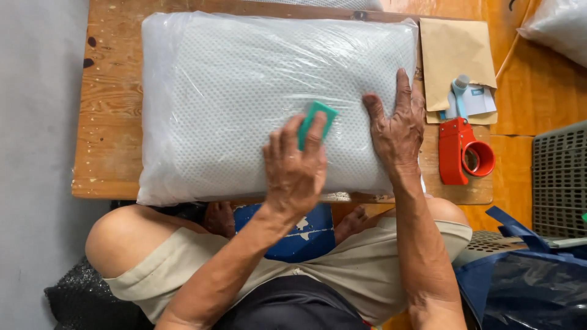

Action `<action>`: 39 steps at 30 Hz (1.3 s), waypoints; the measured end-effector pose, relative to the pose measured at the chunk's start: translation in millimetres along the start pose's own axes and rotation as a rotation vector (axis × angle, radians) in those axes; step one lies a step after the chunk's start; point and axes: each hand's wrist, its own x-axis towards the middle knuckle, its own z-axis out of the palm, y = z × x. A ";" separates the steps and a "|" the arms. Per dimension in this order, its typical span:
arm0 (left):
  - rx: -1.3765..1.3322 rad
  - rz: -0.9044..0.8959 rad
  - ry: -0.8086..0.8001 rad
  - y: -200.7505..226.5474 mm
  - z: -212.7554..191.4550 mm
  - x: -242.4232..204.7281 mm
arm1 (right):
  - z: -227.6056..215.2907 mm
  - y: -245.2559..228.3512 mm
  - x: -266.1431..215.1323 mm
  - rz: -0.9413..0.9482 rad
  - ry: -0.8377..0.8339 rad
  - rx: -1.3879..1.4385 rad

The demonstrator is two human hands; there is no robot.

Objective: Cleaning the surface of a plastic-wrapped pillow using a small handheld tool.

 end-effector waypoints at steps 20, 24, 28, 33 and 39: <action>-0.038 -0.126 0.101 -59.2 -6.7 -51.1 | 2.4 1.0 0.6 0.024 0.006 0.063; 0.020 -0.296 0.285 -127.0 -62.4 -46.7 | 9.1 2.4 4.8 0.058 0.016 -0.001; -0.024 -0.355 0.403 -106.6 -71.0 -51.2 | 12.5 1.9 3.8 0.036 0.061 -0.010; -0.179 -0.065 0.167 -6.6 0.6 -75.2 | 9.5 1.9 1.0 0.063 0.035 0.009; -0.066 -0.221 0.246 -80.1 -15.0 -97.2 | 5.1 3.1 0.5 0.020 0.031 0.054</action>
